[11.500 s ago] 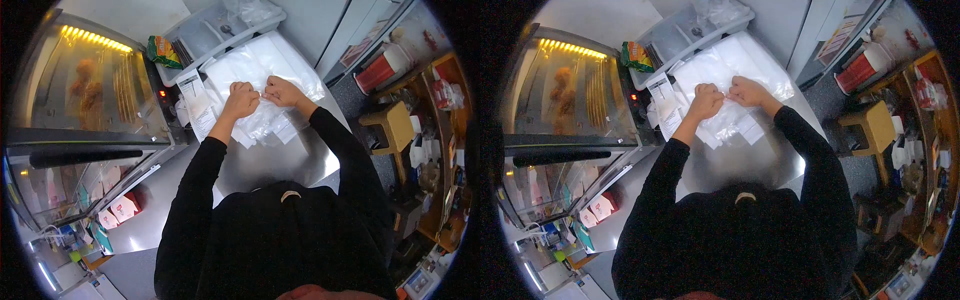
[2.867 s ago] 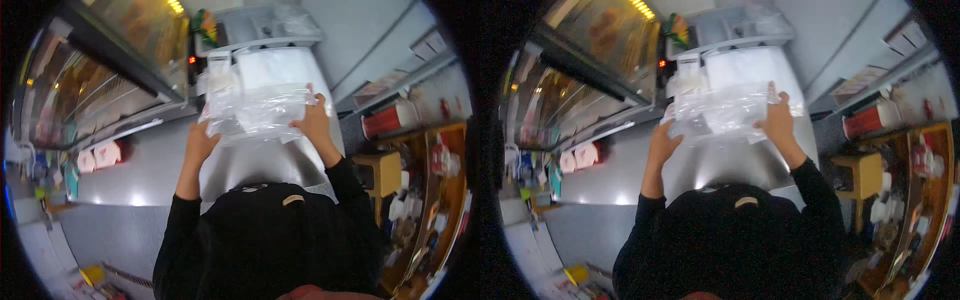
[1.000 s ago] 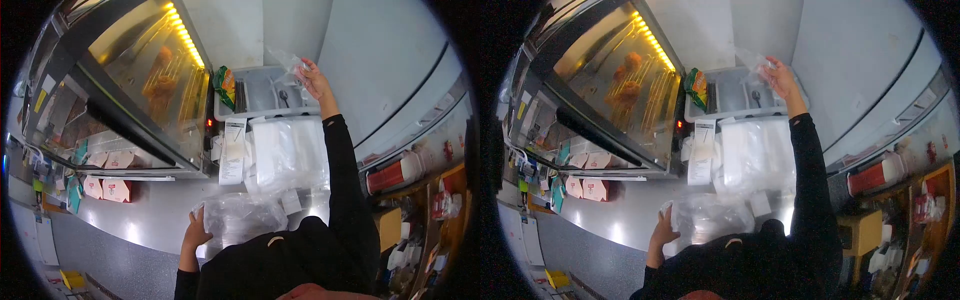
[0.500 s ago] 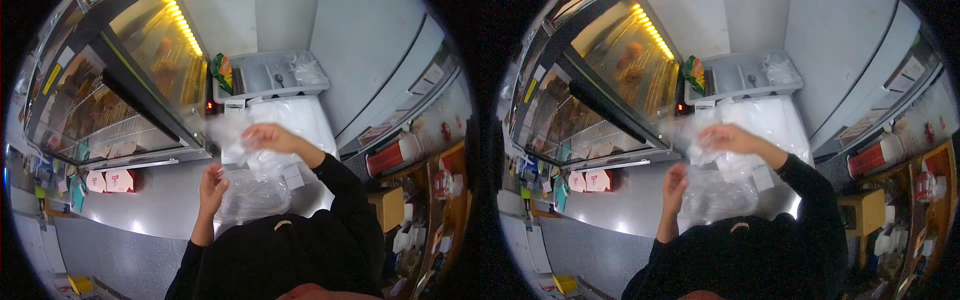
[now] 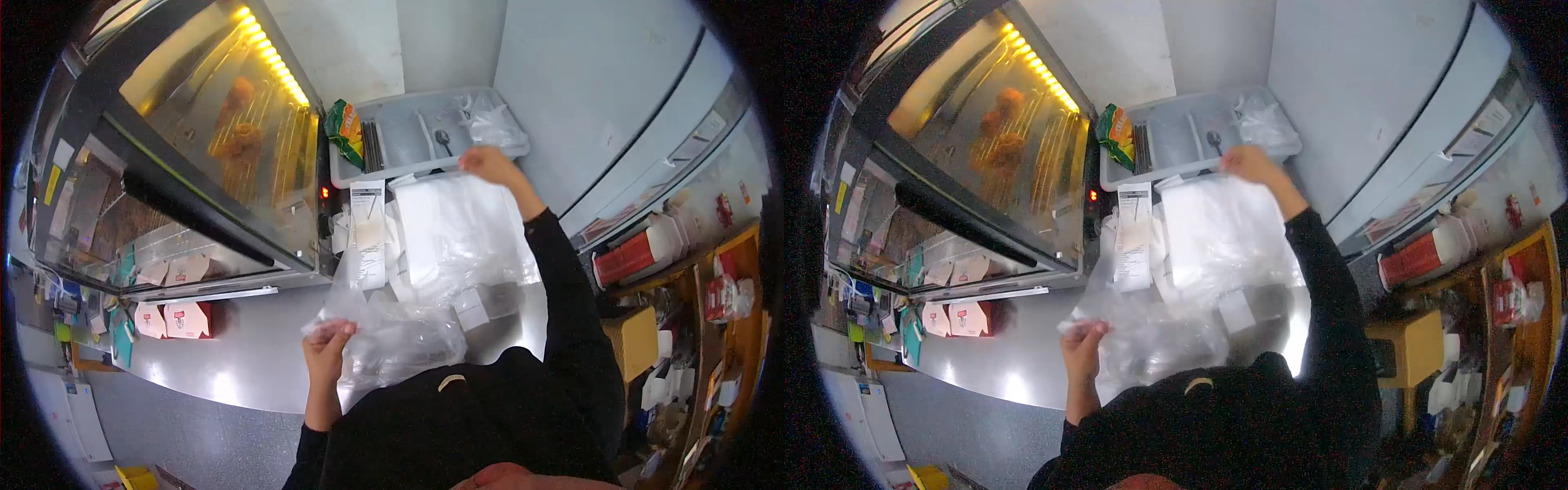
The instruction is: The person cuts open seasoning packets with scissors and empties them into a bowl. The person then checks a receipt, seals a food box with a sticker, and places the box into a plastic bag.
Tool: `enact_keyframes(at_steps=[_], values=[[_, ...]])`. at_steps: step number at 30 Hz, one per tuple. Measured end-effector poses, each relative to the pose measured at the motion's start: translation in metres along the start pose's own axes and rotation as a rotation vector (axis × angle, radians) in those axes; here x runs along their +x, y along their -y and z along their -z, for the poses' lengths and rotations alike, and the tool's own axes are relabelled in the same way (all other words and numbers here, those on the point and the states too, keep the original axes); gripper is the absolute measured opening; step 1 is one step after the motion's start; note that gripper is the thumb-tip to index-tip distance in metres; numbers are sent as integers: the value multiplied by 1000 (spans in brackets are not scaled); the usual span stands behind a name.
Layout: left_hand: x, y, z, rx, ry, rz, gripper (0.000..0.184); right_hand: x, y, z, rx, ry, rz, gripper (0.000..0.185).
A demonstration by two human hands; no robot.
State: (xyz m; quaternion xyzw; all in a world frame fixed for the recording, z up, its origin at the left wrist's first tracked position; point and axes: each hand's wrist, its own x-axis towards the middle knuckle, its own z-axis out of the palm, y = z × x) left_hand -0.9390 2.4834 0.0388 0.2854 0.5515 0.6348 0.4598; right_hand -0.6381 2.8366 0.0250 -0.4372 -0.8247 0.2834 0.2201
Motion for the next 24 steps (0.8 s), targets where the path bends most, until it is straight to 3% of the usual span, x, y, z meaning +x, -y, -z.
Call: enact_keyframes(at_steps=[2, 4, 5, 8, 11, 13, 18, 20, 21, 23, 24], values=[[-3, 0, 8, 161, 46, 29, 8, 33, -30, 21, -39, -64, -74, 17], [-5, 0, 8, 82, 84, -48, 8, 71, -69, 18, -382, -157, -11, 18], [-7, 1, 8, 84, 68, -38, 8, 88, -78, 16, -382, -157, 0, 18], [-11, -3, 6, 88, 35, -75, 8, 130, -86, 17, -535, -145, -119, 24], [-17, -13, 1, 149, -82, 24, 5, 156, -91, 16, -765, -273, -216, 31], [-18, -12, 6, 102, -15, -42, 4, 174, -113, 13, -821, -288, -378, 34], [-20, -3, 15, 107, -100, -2, 3, 210, -141, 24, -869, -57, -551, 36], [-20, -5, 12, 85, -169, 50, 3, 211, -133, 43, -553, -293, -505, 34], [-22, -4, 13, 87, -173, 64, 3, 210, -132, 50, -555, -279, -511, 34], [-17, -1, 13, 152, -84, -19, 5, 204, -127, 69, 324, -565, -294, 34], [-15, 0, 12, 148, -75, -20, 5, 198, -124, 74, 319, -572, -295, 34]])
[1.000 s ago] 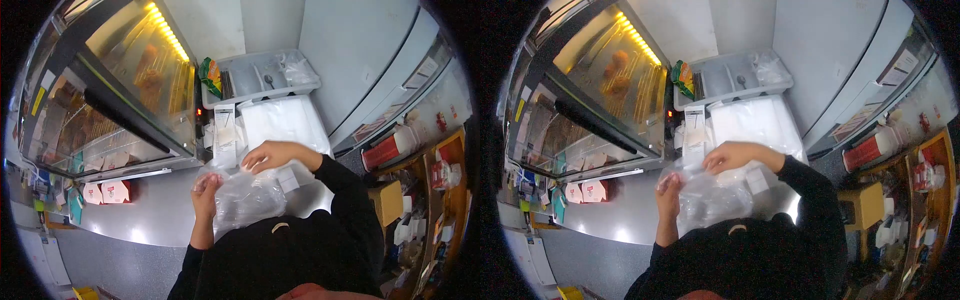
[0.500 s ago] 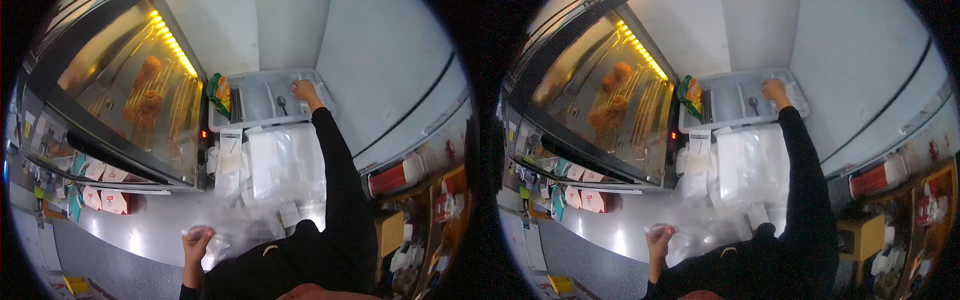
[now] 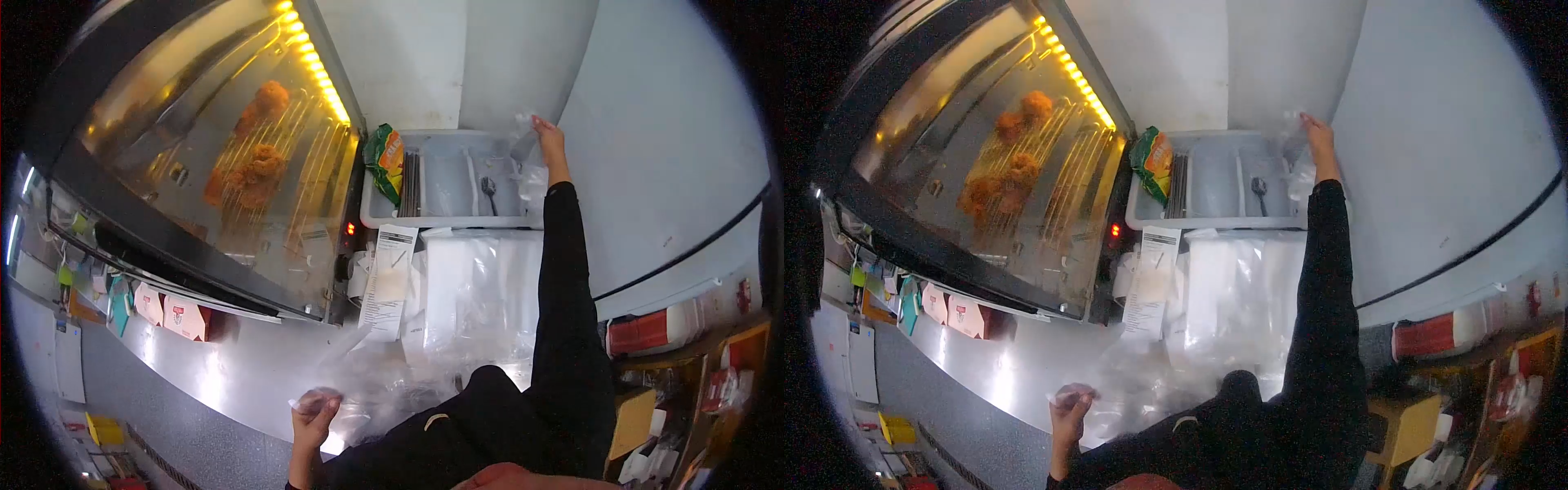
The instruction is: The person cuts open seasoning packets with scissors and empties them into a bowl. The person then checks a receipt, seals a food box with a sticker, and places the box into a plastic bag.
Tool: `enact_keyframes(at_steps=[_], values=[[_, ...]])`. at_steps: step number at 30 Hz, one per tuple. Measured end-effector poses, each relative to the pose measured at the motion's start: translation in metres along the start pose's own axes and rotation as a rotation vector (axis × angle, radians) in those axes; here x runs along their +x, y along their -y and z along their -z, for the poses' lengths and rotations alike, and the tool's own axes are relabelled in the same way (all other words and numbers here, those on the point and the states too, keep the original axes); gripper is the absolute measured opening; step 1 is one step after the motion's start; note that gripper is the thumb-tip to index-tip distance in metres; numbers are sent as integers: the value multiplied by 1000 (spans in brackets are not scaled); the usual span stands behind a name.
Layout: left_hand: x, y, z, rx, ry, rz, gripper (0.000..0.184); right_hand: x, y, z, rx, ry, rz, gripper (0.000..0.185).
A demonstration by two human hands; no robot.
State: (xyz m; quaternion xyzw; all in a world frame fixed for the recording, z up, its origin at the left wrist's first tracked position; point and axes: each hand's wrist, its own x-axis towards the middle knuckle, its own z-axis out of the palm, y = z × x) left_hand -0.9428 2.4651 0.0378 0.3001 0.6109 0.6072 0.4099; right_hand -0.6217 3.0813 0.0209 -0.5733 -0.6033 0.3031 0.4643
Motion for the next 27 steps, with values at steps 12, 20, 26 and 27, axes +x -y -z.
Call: enact_keyframes(at_steps=[12, 20, 26, 27], values=[[29, -30, -41, -118, 284, -186, 14, -277, 143, 23, 1071, 599, 1, 23], [10, -31, -62, -458, 619, -58, 29, -484, 186, -11, 351, 644, 473, 43], [17, -40, 6, 508, 505, -557, 30, -486, 158, 0, 73, 513, 408, 37], [18, -33, 24, 507, 503, -558, 30, -494, 152, -7, 72, 513, 410, 37]])
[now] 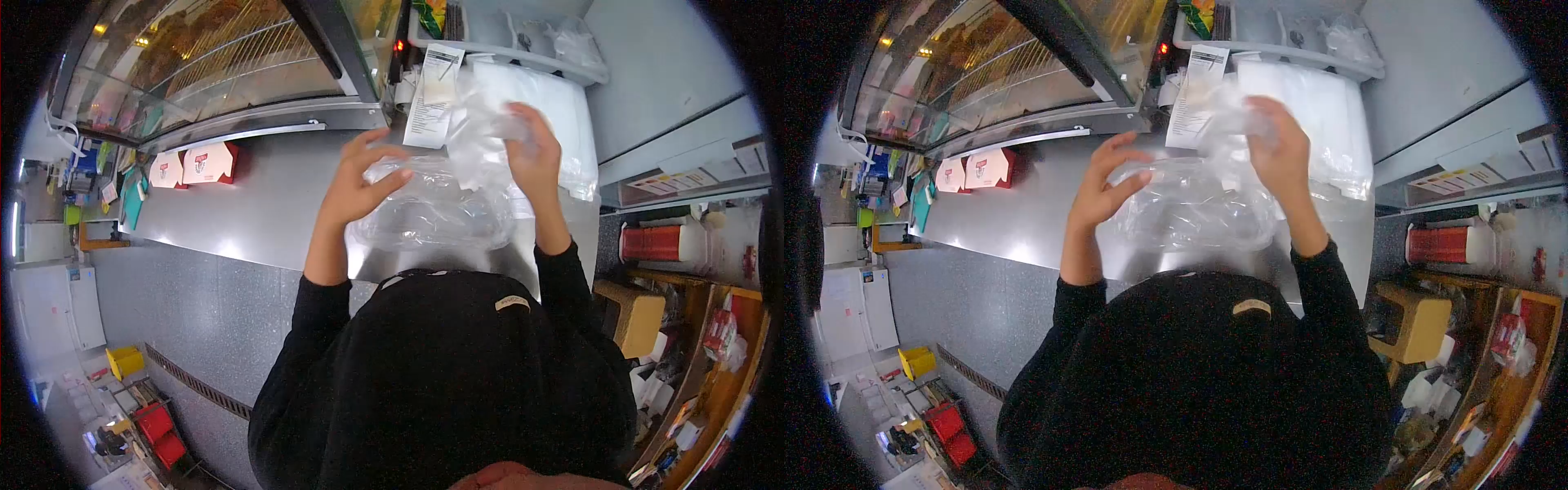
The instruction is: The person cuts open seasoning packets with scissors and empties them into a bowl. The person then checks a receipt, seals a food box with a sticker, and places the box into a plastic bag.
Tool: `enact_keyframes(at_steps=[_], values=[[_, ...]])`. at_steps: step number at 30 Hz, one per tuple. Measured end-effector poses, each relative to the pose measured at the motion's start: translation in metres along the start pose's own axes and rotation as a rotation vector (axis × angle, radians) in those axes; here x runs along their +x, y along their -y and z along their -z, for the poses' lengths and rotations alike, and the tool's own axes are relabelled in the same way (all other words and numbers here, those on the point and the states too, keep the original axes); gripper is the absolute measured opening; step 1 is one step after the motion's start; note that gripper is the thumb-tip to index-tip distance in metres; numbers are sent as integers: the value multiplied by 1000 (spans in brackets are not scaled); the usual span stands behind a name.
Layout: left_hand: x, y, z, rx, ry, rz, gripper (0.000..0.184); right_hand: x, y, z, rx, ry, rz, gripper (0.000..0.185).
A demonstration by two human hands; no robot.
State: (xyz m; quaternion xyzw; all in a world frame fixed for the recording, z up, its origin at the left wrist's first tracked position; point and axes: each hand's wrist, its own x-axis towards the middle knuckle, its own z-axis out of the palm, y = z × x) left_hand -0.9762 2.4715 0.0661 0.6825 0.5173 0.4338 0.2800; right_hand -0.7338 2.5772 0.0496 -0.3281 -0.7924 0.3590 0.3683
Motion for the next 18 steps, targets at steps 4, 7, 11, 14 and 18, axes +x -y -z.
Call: enact_keyframes(at_steps=[4, 7, 11, 14, 18], values=[[-58, 51, -5, 561, 219, 292, 35, -52, -18, -67, 126, -107, 434, 27], [-76, 86, -35, 640, 227, 570, 45, -73, -22, -92, -261, 181, 613, 23], [-72, 109, -55, 561, -257, 597, 65, -79, -78, -119, -458, 609, 388, 28], [-66, 102, -40, 550, -176, 590, 68, -67, -84, -111, -581, 517, 122, 31], [-62, 84, -5, 657, 55, 686, 67, -52, -71, -88, -549, 488, -147, 38]])
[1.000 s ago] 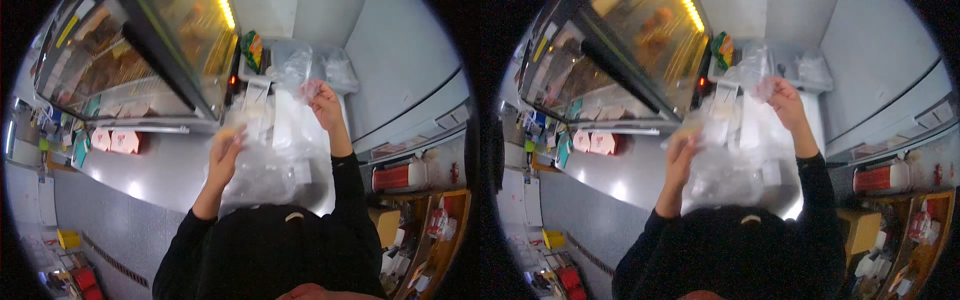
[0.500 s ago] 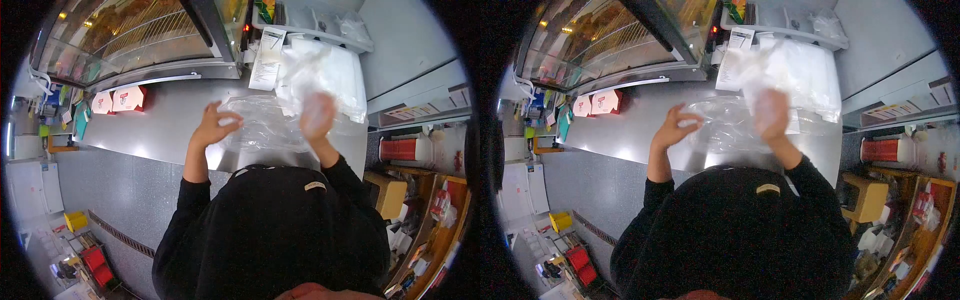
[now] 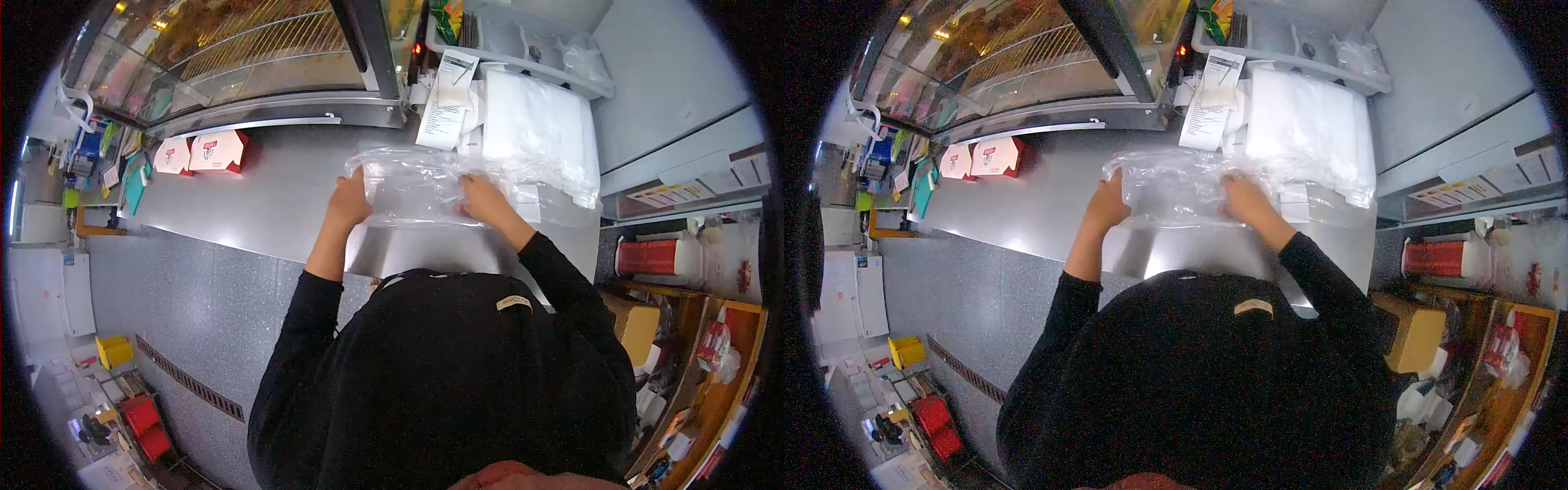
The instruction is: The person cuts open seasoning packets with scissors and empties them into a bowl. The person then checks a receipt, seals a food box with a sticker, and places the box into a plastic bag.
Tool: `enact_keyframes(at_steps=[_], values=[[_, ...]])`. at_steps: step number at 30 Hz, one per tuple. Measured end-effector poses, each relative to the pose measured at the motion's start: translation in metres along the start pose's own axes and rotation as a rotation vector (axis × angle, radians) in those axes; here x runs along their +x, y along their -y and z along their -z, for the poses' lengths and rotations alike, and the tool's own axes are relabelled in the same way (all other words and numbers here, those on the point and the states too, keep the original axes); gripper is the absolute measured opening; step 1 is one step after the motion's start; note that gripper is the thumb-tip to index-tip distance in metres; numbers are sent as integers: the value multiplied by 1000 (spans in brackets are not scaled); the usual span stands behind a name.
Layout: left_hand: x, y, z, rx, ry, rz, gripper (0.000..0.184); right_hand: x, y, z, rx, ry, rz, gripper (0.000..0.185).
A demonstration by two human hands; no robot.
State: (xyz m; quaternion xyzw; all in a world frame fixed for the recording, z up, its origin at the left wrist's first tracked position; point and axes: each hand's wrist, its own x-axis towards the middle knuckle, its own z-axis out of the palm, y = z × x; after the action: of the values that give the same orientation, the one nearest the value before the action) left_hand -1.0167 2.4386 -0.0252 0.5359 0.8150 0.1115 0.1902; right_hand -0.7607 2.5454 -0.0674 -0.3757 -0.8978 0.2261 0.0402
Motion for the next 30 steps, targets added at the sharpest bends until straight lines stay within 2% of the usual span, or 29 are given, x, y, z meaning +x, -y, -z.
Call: enact_keyframes(at_steps=[1, 2, 3, 5, 7, 9, 11, 13, 14, 16, 20, 22, 23, 25, 26, 27, 28, 30], values=[[-1, 2, 6, 102, 82, 5, 68, -2, 5, 8, -38, 82, -42, 40], [0, 2, 13, 205, 162, 9, 68, -2, 0, 5, -39, 74, -38, 40], [0, -1, 24, 208, 156, 8, 68, -4, -9, -2, -109, 132, -50, 42], [-2, -8, 43, 292, 420, 12, 82, -4, -13, -3, -177, 191, -63, 45], [-3, -7, 42, 312, 412, 4, 83, 1, -1, 17, -138, 351, -227, 44], [-4, -9, 45, 333, 393, -3, 84, 14, 11, 25, -208, 388, -165, 42], [-7, -14, 48, 179, 388, 12, 82, 23, 25, 24, -276, 430, -104, 40], [-6, -22, 50, 129, 379, 2, 84, 22, 36, 7, -13, 84, 319, 35], [-7, -23, 50, 81, 374, -8, 87, 21, 35, -8, -11, 86, 320, 35], [-3, -18, 48, 38, 351, -4, 85, 20, 32, -37, -233, 62, 455, 37], [9, 0, 39, -42, 309, -10, 76, 7, 57, 2, -391, 49, 315, 41], [7, 2, 38, -78, 270, -13, 74, 20, 68, 25, -136, 319, 281, 48], [8, 2, 38, -112, 231, -26, 71, 21, 69, 25, -138, 315, 280, 48], [16, 17, 30, -111, 200, -79, 71, 29, 65, 30, -175, 168, 472, 52], [24, 23, 27, -112, 178, -136, 72, 29, 67, 33, -128, 2, 516, 54], [27, 28, 26, -154, 85, -238, 72, 27, 73, 33, -93, -175, 547, 55], [27, 29, 28, -202, 0, -355, 72, 30, 72, 26, -117, -247, 575, 57], [32, 33, 22, -121, -84, -307, 80, 41, 47, -20, -194, -321, 533, 62]])
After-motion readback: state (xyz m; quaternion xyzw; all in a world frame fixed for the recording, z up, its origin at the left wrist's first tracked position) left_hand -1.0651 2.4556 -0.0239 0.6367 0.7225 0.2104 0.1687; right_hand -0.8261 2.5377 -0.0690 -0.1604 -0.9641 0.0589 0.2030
